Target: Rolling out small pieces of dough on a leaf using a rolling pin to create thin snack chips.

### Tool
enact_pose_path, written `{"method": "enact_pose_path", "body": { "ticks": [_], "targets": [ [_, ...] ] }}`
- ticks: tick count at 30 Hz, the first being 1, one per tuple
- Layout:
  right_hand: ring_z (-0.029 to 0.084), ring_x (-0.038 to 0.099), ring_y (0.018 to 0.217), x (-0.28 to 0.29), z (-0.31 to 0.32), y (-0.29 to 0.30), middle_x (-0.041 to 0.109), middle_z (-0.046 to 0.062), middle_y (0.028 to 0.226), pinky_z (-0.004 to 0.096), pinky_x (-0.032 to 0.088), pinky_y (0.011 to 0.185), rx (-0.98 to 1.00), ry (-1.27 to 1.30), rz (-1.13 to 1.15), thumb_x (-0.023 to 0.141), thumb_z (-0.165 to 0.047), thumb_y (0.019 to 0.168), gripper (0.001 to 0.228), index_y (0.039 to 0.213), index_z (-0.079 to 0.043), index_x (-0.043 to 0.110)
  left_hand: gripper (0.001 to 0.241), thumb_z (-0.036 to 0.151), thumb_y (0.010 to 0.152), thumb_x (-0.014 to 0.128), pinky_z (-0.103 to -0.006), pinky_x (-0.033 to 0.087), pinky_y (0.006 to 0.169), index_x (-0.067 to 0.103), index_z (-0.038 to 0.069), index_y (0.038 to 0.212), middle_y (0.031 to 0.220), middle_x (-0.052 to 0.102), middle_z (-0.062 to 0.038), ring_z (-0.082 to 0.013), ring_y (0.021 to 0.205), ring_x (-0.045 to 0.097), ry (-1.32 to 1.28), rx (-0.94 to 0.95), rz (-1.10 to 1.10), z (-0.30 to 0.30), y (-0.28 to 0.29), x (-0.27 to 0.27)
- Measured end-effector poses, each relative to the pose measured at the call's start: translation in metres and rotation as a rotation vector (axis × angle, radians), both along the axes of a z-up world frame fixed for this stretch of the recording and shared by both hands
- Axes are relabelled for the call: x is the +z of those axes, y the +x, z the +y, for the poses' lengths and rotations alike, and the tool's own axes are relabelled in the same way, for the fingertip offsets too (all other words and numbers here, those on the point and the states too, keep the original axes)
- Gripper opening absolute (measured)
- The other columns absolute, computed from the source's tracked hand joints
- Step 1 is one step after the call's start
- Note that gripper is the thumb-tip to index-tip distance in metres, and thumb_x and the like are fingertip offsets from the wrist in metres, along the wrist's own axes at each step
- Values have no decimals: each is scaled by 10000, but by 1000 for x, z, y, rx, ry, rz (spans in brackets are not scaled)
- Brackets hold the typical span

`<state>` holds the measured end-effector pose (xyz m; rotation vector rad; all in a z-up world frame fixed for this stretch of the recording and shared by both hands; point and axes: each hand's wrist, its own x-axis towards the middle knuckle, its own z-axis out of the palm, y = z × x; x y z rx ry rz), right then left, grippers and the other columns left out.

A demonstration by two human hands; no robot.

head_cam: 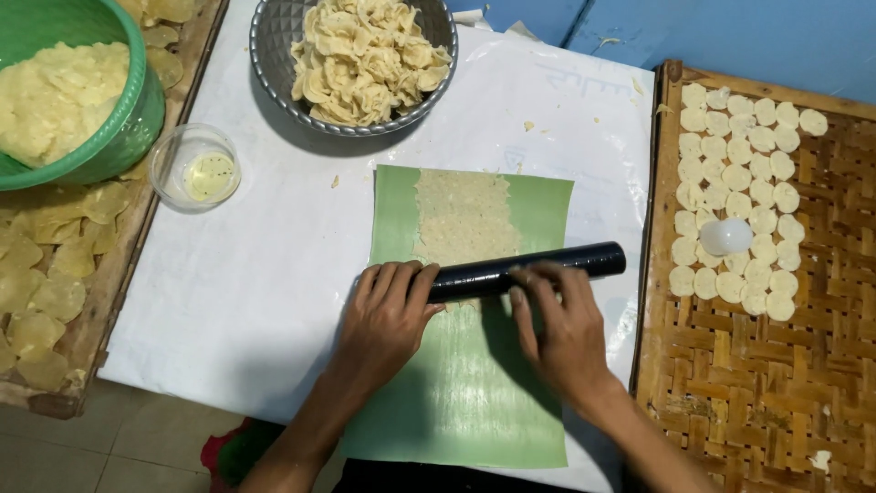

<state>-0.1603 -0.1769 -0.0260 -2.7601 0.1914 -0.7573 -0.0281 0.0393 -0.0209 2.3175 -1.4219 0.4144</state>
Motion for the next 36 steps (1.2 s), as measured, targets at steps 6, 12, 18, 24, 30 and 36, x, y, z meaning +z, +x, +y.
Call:
{"method": "enact_pose_path", "body": {
  "ticks": [6,12,18,24,30,36],
  "targets": [
    [470,457,1405,13,-26,45,520,297,1459,540,366,1145,21,-154,128,529,-355,1064,507,1462,-42,547,534,411,1052,517,-624,356,1116,643,-83,1210,1262,650,-327,-447,1281,590,-25,56,18,-17,3,22],
    [378,471,1435,-10,-35,54,552,228,1499,489,316,1194,-6,-184,168,348,-409,1122,585,1519,-5,493,701,514,1095,336,-634,159,1228,482,-48,1488,1518,498,-307,-401,1483,412,160,123,127,-32,23,14],
    [380,395,1483,-12,-13,-4,411,219,1620,479,276,1221,24,-176,171,352,-385,1098,614,1587,-16,385,712,399,1043,511,-565,204,1238,338,-53,1566,1612,382,-276,-389,1516,353,89,103,34,-10,-27,-2],
    [348,244,1566,-3,4,-60,244,213,1682,482,210,1279,91,-155,402,386,-385,1050,687,1603,-7,235,643,348,1058,440,-481,254,1264,340,-54,1551,1630,361,-219,-347,1534,321,232,60,38,18,-68,10],
    [354,558,1362,31,23,-76,571,217,1466,437,448,1168,138,-40,152,629,-278,969,516,1383,24,572,373,276,1072,517,-481,445,1115,639,-25,1255,1383,623,-197,-341,1280,604,-106,1,124,30,-77,11],
    [325,668,1067,14,18,-77,638,207,1198,460,604,929,358,126,92,691,-422,919,486,1176,-18,608,544,332,871,789,-456,443,990,597,90,1318,1215,651,-80,-276,1124,607,90,56,91,14,-52,-1]
  ]
}}
